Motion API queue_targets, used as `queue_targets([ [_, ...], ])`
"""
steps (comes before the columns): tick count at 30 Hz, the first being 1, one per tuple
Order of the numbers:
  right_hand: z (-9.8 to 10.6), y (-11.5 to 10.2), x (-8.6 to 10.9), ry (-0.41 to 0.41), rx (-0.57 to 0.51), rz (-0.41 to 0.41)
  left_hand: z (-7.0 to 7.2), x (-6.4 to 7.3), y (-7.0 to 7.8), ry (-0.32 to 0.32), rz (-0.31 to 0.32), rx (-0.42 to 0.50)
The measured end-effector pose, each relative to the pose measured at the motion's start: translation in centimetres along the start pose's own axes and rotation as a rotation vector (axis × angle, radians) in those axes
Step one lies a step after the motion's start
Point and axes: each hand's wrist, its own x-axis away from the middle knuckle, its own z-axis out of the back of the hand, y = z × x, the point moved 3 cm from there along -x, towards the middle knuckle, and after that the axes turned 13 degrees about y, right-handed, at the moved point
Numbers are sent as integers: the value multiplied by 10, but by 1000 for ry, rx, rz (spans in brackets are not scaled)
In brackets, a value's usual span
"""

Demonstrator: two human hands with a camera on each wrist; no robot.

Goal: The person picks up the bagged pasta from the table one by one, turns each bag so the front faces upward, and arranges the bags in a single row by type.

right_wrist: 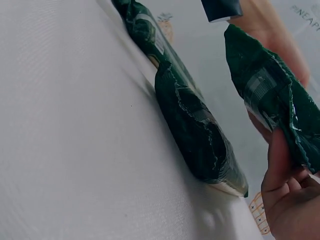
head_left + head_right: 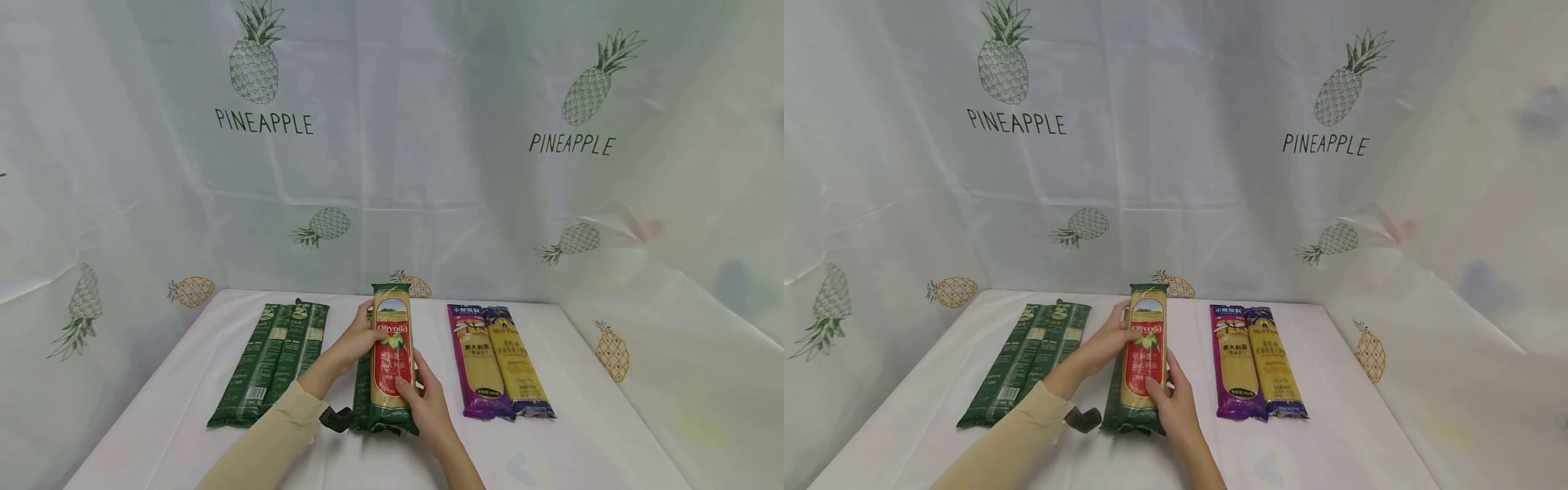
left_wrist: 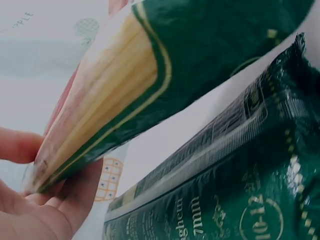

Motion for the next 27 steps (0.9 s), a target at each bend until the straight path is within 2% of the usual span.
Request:
queue_targets([
  [6, 2, 1, 1, 18, -1, 30, 0, -2, 2, -54, -28, -60],
  [11, 3, 0, 0, 25, -10, 35, 2, -6, -1, -78, -11, -86],
  [15, 4, -2, 0, 28, -31, 31, 4, -7, 0, -49, -13, -91],
  [19, 5, -2, 0, 41, -28, 28, 1, -5, 3, 1, -44, -100],
  [23, 6, 0, -2, 66, 17, 26, -5, -6, 0, 44, -61, -121],
  [27, 10, 1, -4, 111, 121, 46, -11, -11, -3, 60, -85, -147],
])
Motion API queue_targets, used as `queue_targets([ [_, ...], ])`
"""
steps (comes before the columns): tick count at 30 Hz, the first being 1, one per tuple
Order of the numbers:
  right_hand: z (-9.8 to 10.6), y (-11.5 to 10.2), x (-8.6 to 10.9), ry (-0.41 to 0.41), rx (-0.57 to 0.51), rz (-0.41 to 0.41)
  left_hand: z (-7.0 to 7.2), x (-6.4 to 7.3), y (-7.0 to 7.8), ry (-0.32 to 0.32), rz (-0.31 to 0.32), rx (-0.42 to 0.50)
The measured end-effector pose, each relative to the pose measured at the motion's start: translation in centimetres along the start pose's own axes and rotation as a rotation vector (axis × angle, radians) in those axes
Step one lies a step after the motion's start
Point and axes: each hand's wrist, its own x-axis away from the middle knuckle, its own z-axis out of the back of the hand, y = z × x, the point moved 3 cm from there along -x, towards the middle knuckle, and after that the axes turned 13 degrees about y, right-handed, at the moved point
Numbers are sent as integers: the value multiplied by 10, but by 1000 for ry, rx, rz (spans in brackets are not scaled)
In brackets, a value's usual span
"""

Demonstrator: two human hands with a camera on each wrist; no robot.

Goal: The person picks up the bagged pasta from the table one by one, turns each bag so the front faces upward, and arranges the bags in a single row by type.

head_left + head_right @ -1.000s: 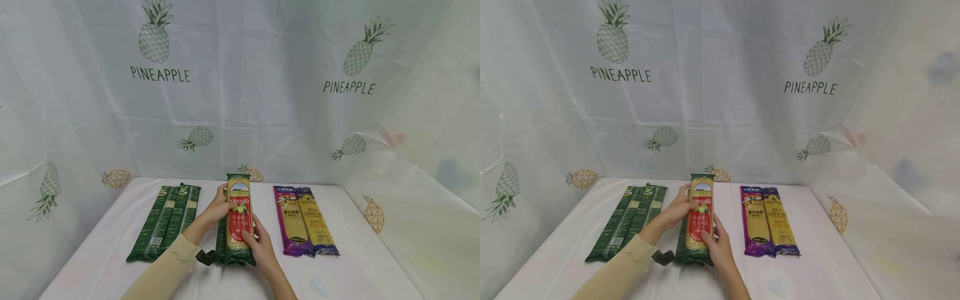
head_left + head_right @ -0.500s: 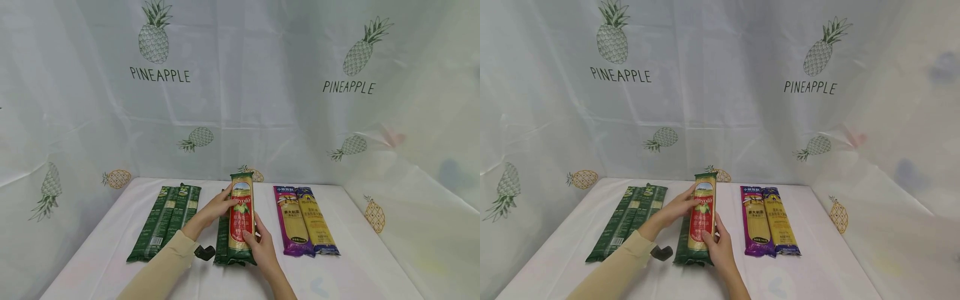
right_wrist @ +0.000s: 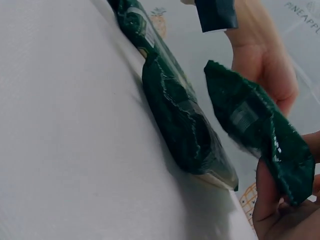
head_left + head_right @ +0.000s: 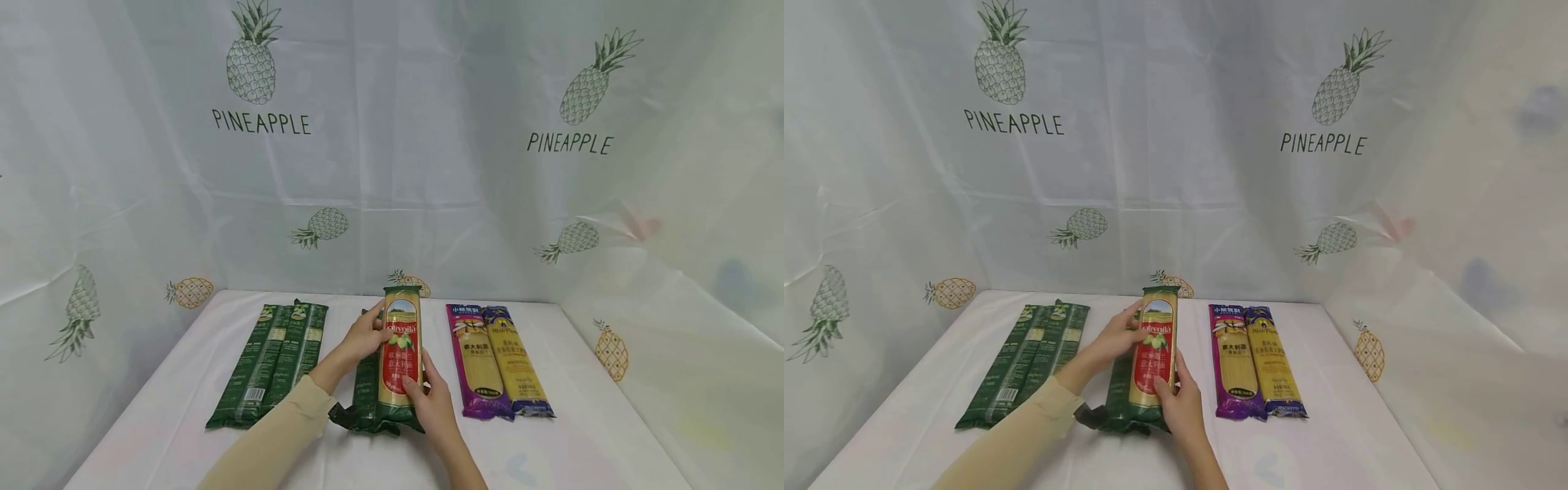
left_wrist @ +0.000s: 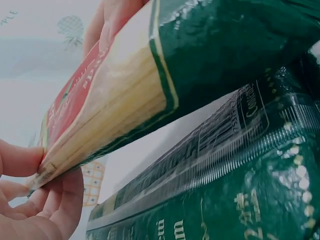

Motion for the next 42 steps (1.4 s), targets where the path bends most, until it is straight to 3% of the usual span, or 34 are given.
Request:
queue_targets([
  [4, 7, -1, -4, 2, 119, 36, -6, -2, -1, 14, -13, -15],
  [9, 25, -3, -14, -55, 274, 48, -16, -3, -1, 5, -16, -43],
  [16, 58, -8, -34, -127, 497, 97, -43, -8, -2, -34, -10, -57],
  [22, 74, -11, -47, -145, 632, 149, -66, -19, -6, -30, 13, -47],
  [27, 78, -4, -54, -128, 719, 149, -86, -32, -19, -27, 22, -29],
  [31, 75, -1, -56, -103, 767, 186, -95, -35, -28, -44, 57, -30],
  [36, 70, 3, -59, -93, 887, 252, -98, -37, -30, -70, 67, -61],
  [42, 73, 7, -64, -94, 919, 231, -104, -42, -23, -70, 62, -129],
])
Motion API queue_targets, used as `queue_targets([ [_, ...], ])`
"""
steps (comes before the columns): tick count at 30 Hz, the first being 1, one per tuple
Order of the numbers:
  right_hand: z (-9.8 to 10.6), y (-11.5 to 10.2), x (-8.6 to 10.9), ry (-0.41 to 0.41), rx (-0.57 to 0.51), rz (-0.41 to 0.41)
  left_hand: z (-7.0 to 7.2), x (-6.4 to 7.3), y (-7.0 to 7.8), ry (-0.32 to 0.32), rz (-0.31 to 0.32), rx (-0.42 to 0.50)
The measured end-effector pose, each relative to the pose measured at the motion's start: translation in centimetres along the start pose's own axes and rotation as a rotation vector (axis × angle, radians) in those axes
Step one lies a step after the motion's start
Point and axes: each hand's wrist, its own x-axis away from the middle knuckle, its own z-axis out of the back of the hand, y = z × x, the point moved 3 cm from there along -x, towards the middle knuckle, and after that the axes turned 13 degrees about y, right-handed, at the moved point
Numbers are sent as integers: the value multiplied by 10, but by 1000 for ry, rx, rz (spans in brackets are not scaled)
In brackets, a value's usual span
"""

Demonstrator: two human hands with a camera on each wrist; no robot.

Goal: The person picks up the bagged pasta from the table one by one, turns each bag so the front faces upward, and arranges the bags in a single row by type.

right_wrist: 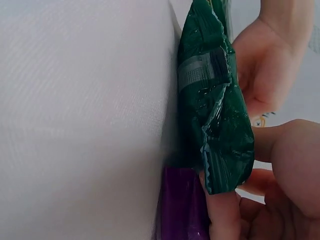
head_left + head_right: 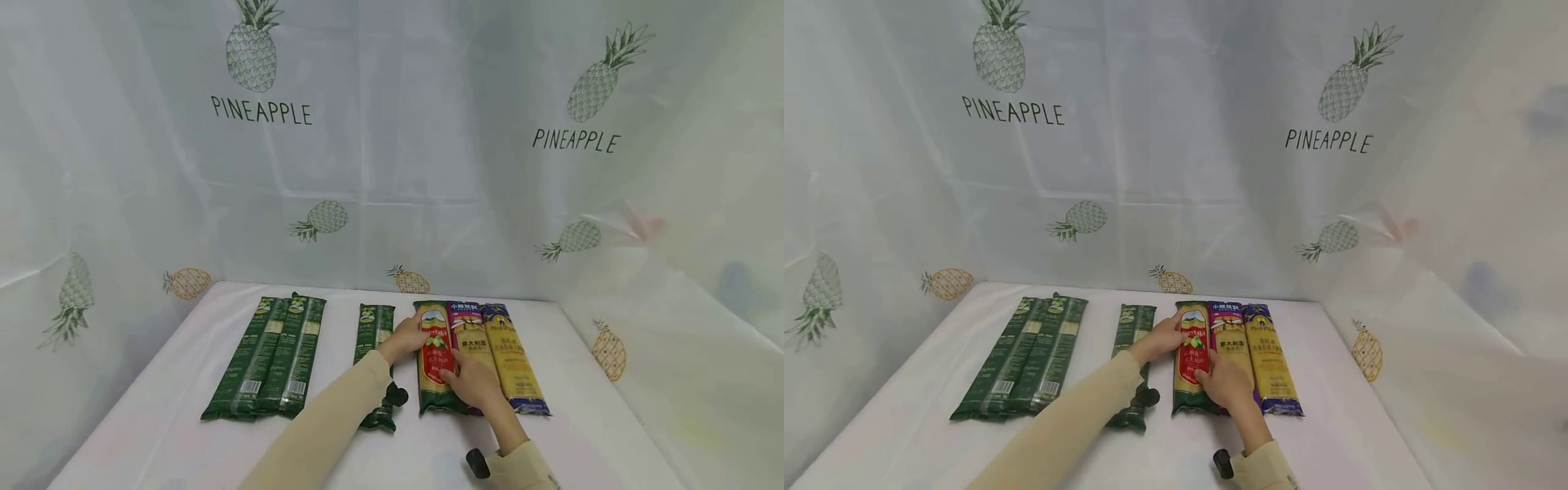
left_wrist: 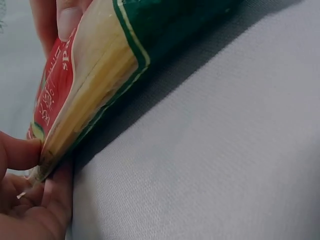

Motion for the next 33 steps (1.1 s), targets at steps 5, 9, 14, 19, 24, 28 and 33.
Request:
queue_targets([
  [5, 1, 4, -1, -34, -95, -48, -2, 0, 3, 27, 31, -41],
  [9, 1, 4, -3, -36, -157, -80, 1, 0, 6, 62, 16, -72],
  [14, -2, 5, -7, -29, -137, -76, 2, -7, 1, 129, -36, -210],
  [19, -4, 10, -10, -13, -75, -61, -1, -10, 2, 99, -47, -275],
  [24, -4, 13, -11, -14, -73, -55, 0, -3, 12, 67, -47, -289],
  [28, -4, 15, -12, -20, -83, -51, 1, -1, 13, 63, -33, -289],
  [33, -6, 13, -12, -15, -89, -55, 4, 0, 11, 73, -11, -286],
])
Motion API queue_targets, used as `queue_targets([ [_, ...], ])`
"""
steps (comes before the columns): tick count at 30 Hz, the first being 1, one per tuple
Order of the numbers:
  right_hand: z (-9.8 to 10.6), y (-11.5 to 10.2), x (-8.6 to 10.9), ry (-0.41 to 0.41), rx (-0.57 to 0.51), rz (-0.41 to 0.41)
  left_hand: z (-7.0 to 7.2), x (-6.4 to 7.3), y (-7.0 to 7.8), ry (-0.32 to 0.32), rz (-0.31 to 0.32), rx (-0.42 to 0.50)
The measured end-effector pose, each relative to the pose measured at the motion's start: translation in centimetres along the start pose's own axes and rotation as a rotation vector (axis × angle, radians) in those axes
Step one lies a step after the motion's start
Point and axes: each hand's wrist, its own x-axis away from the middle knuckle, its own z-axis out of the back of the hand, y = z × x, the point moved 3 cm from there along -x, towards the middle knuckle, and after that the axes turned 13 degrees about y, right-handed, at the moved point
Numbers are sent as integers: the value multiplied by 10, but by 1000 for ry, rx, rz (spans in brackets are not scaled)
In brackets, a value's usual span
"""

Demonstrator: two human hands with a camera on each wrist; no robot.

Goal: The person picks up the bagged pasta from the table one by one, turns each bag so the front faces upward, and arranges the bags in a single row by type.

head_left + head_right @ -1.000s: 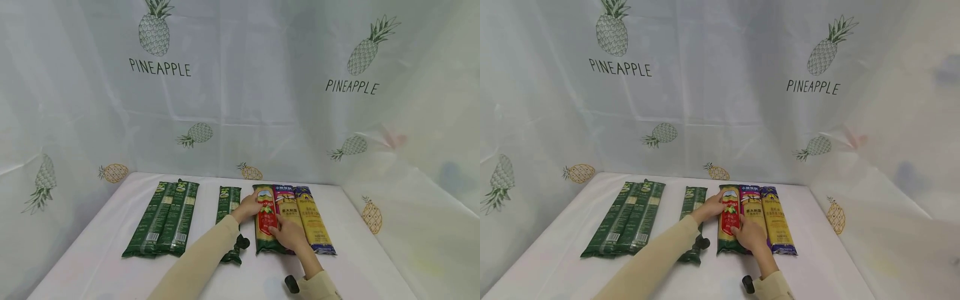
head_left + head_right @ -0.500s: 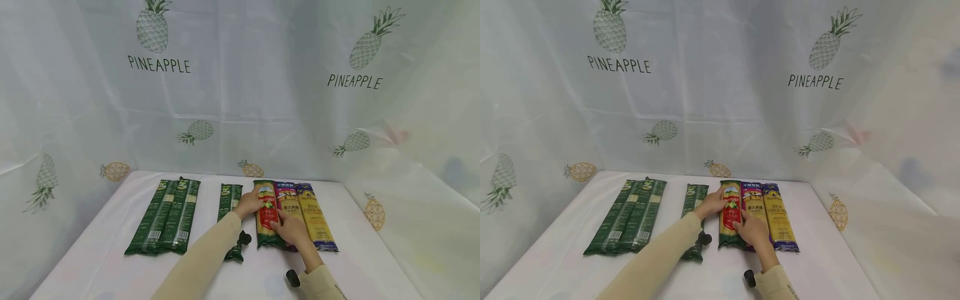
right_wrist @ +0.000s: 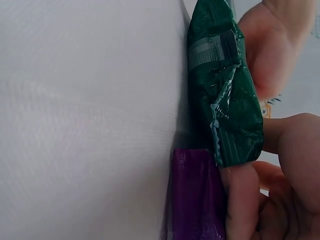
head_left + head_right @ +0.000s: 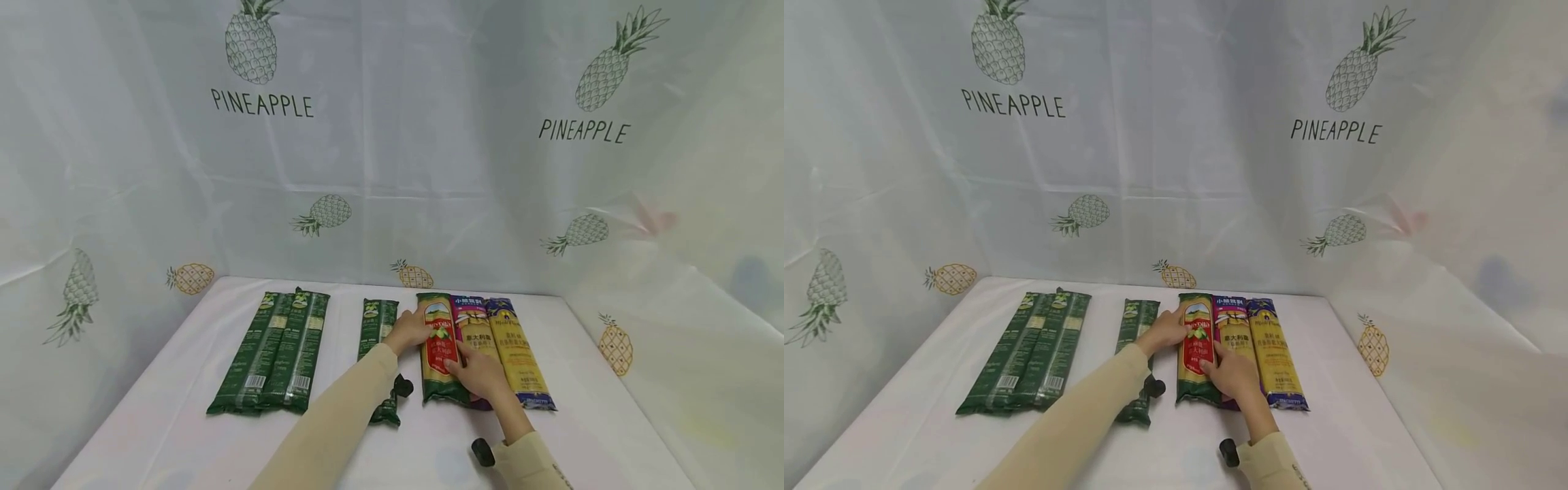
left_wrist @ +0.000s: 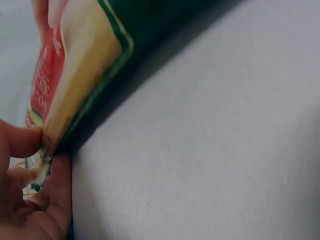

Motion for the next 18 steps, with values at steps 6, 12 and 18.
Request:
queue_targets([
  [6, -5, -6, 1, 19, -4, 18, 5, -1, -7, -1, 26, -1],
  [12, -2, -4, 8, -3, -50, -8, 5, -2, -7, -38, 8, -8],
  [18, 4, 7, 12, -54, -162, -24, 6, 1, -5, -37, -18, -25],
])
